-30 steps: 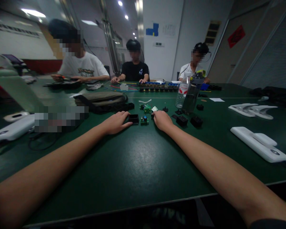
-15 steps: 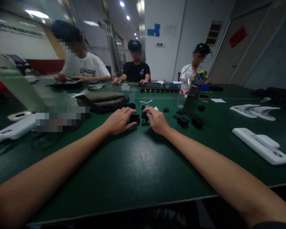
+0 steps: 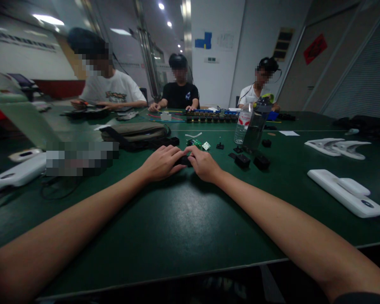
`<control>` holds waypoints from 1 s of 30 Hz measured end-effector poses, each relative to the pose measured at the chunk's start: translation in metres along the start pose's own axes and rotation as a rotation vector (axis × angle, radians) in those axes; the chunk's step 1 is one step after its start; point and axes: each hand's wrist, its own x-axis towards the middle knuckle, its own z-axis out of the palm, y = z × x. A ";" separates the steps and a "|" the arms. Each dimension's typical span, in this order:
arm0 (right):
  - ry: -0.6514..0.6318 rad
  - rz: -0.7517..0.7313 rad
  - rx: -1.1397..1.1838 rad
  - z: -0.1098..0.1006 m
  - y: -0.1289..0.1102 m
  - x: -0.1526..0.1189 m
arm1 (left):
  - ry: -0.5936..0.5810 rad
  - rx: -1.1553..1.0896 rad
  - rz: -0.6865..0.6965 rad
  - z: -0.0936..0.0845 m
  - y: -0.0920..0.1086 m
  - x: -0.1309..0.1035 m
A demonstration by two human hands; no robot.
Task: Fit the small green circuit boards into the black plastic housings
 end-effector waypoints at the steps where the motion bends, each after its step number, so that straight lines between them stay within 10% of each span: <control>1: -0.001 0.013 -0.002 -0.001 0.000 0.000 | 0.008 -0.014 -0.014 0.001 -0.001 0.000; 30: -0.020 0.114 -0.069 -0.004 0.002 0.000 | 0.057 -0.119 -0.134 0.004 -0.006 -0.003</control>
